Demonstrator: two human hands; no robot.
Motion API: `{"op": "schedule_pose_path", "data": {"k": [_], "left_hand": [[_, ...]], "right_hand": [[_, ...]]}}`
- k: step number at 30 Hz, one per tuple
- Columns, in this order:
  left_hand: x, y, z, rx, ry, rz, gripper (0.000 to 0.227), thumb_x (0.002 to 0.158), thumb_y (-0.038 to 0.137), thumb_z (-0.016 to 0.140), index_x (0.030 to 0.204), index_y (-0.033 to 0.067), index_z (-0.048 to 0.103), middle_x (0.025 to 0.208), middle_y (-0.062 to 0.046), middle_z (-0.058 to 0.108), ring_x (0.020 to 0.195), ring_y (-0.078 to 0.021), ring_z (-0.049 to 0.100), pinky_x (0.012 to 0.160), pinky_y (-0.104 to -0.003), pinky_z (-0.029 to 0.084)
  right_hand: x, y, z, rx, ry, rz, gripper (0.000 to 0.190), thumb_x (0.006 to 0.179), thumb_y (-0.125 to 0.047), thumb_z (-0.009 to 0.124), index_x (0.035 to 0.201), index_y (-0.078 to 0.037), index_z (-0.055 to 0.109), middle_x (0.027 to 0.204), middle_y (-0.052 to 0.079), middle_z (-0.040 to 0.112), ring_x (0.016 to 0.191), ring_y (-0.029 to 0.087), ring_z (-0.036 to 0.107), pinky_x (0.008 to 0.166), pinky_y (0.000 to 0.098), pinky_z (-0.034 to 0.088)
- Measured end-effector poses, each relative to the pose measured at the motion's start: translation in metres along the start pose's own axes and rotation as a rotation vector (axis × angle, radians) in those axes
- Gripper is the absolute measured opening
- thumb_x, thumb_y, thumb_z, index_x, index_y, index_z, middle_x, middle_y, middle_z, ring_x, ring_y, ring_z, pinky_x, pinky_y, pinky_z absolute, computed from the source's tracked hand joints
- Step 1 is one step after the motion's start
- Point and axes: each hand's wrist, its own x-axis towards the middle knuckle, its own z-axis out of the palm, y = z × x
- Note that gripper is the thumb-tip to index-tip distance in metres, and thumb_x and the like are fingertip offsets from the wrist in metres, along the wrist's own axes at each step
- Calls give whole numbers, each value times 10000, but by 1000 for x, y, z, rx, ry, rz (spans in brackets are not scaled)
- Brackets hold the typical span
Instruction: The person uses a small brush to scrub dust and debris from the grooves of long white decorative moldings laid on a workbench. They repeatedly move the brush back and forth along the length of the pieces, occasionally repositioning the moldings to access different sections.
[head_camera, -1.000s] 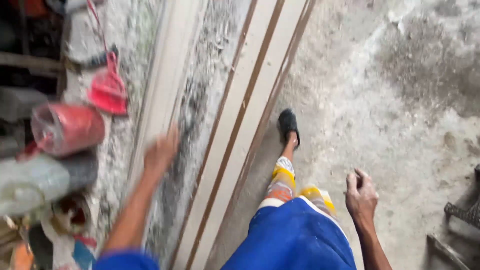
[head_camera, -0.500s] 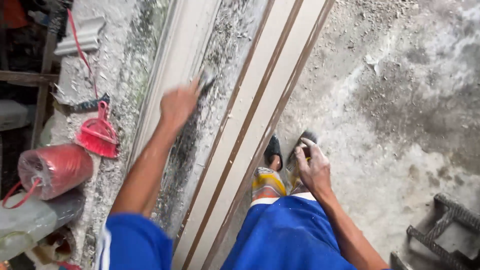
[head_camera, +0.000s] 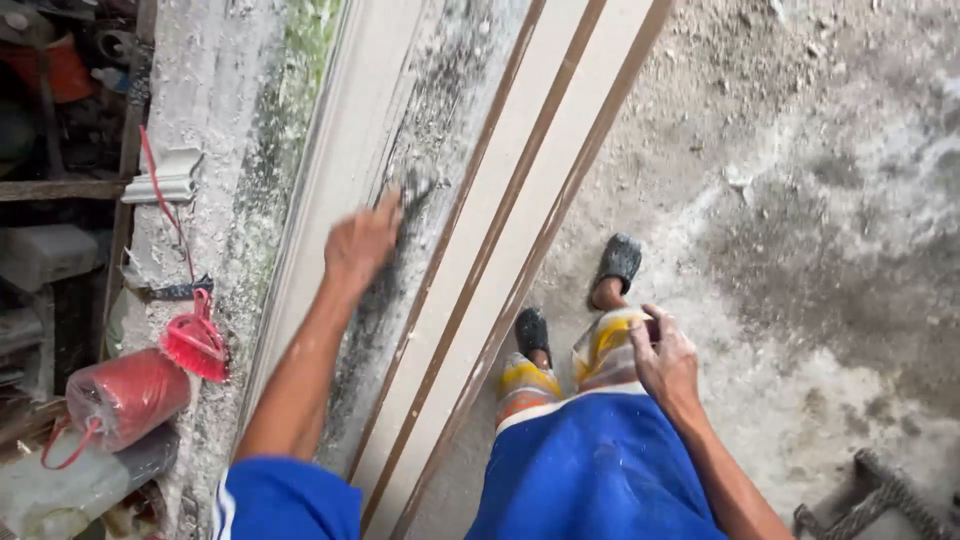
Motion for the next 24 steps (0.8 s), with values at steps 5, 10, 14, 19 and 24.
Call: {"op": "schedule_pose_path", "data": {"k": [5,10,14,19,24], "left_hand": [[-139,16,36,-122,-244,-212,477,1094,450,344,1533,326,481,1017,-175,745,891,-383,773,763,-527,651],[67,46,-37,-167,-260,-196,527,1079,409,343,1590,280,344,984,-234,692,821,-449,693,705,-586,557],[266,106,-159,20,-155,-15,525,1154,391,258,1673,326,216,689,-140,617,597,-327,636,511,-469,583],[185,111,-148,-73,-196,-50,492,1126,359,330,1614,300,345,707,-151,599,572,-336,574,483,-443,497],[103,73,-88,35,-272,-51,553,1061,467,321,1603,358,334,970,-175,723,681,-389,721,593,-523,610]], "right_hand": [[45,69,-52,19,112,156,391,1041,-370,646,1327,-110,707,1019,217,755,1023,397,703,897,513,555],[68,69,-73,42,3,391,483,991,-400,548,1367,-117,655,1113,173,748,1081,345,676,1013,454,465],[91,43,-79,73,7,392,447,970,-392,564,1339,-165,673,1133,163,747,1096,333,672,1018,428,466],[103,50,-98,104,13,360,482,977,-437,543,1356,-164,659,1014,127,737,996,302,673,962,429,472],[96,68,-114,139,-9,578,525,979,-476,494,1412,-208,623,1181,155,745,1130,313,673,1017,445,490]]}}
